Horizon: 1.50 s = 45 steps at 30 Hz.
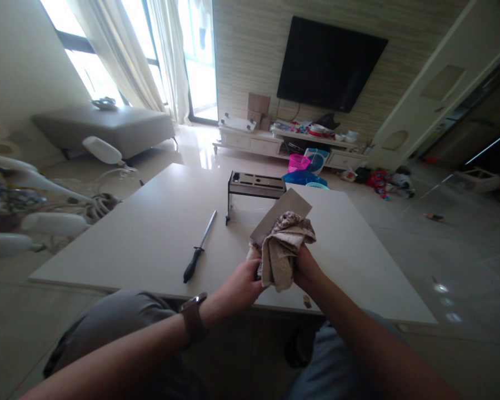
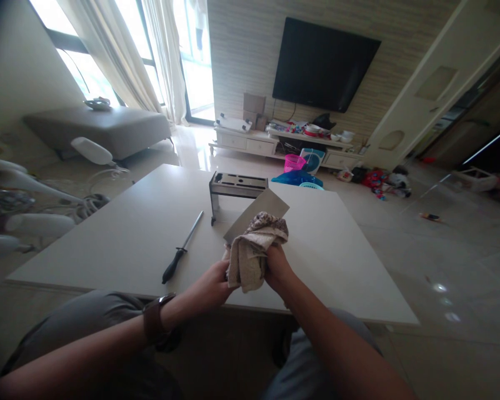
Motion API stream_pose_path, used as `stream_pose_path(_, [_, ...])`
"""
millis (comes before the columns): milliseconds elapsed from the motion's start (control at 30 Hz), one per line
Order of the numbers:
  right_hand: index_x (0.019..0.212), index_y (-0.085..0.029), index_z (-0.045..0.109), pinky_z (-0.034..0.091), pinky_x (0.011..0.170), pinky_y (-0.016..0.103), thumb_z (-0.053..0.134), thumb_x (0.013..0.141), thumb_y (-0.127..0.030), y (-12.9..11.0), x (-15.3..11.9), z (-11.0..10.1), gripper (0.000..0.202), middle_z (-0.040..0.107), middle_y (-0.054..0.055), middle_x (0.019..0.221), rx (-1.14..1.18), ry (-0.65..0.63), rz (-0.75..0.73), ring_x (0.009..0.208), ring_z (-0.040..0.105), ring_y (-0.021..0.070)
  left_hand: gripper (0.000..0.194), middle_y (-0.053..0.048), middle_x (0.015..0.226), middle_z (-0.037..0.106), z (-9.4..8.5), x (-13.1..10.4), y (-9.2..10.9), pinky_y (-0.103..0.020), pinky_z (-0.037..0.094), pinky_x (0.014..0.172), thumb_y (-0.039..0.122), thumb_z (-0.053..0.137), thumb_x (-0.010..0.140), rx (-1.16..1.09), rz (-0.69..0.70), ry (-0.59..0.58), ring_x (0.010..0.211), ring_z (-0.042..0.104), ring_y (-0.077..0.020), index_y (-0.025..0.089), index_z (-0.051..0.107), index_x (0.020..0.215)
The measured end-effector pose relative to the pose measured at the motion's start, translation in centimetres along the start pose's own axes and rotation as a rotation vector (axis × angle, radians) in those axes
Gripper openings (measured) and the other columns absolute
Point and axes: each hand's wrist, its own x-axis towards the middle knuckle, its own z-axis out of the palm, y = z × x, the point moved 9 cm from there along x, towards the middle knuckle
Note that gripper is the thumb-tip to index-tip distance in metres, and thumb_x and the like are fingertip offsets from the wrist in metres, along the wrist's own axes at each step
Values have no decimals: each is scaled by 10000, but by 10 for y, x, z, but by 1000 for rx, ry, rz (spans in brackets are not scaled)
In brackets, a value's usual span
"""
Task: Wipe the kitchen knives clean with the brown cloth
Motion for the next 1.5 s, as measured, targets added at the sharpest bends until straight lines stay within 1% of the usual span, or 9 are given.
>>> stream_pose_path(133, [848,-241,740,566,961,395,877,591,-334,-1,-2,2,305,786,18,978,-4,-17,-3,943,709,254,353,-122,1152,754,0,0,1,-319,527,906,301,679,874,2,-4,0,1019,681,-253,93,739,1153])
stream_pose_path(267, [868,-241,738,568,954,397,872,612,-321,-2,-2,2,300,785,21,976,-7,-24,-10,936,713,253,352,-115,1102,762,0,-1,1,-312,530,881,312,677,876,-12,-13,-8,978,684,-245,94,741,1145])
stream_pose_path(400, [884,-240,734,571,930,384,859,628,-300,0,-1,1,291,785,23,971,-1,-21,-13,928,715,245,324,-112,1122,759,-1,-1,1,-308,526,894,293,679,866,-17,0,6,988,685,-242,105,749,1121])
stream_pose_path(533, [890,-234,741,573,900,368,864,612,-309,2,0,-1,313,786,22,962,4,-10,0,896,712,233,309,-104,1088,765,1,-1,-1,-307,528,870,269,661,871,-16,-3,-13,962,684,-239,100,751,1114])
stream_pose_path(733, [860,-220,737,580,893,380,878,597,-328,3,-1,0,316,787,25,931,-6,-11,13,876,715,239,340,-99,1161,756,0,0,-2,-304,518,913,271,668,871,-26,17,-8,1001,675,-233,108,746,1159])
stream_pose_path(967, [869,-238,739,579,906,386,874,609,-324,2,0,-1,305,789,22,944,-16,-21,-9,908,724,253,333,-106,1101,766,1,0,-3,-303,527,884,271,669,864,-26,-22,-17,976,683,-239,97,743,1137])
stream_pose_path(1200, [887,-231,735,582,894,397,863,632,-317,2,0,0,298,789,26,944,-21,-35,-10,894,727,252,342,-102,1166,757,0,-1,3,-306,515,945,249,668,852,-22,-1,-8,1021,674,-238,116,748,1157])
stream_pose_path(1367, [893,-232,742,581,885,379,861,621,-308,2,-2,0,307,790,29,961,-24,-29,6,905,723,250,331,-102,1141,762,0,-1,2,-305,523,926,243,669,843,-6,-22,-7,1007,675,-241,113,754,1134])
stream_pose_path(1500, [895,-235,750,582,888,369,862,609,-294,2,-2,0,313,793,23,970,-10,-13,15,909,720,245,342,-111,1165,759,1,-1,0,-313,520,944,240,668,846,-18,-10,-10,1027,678,-248,113,751,1153])
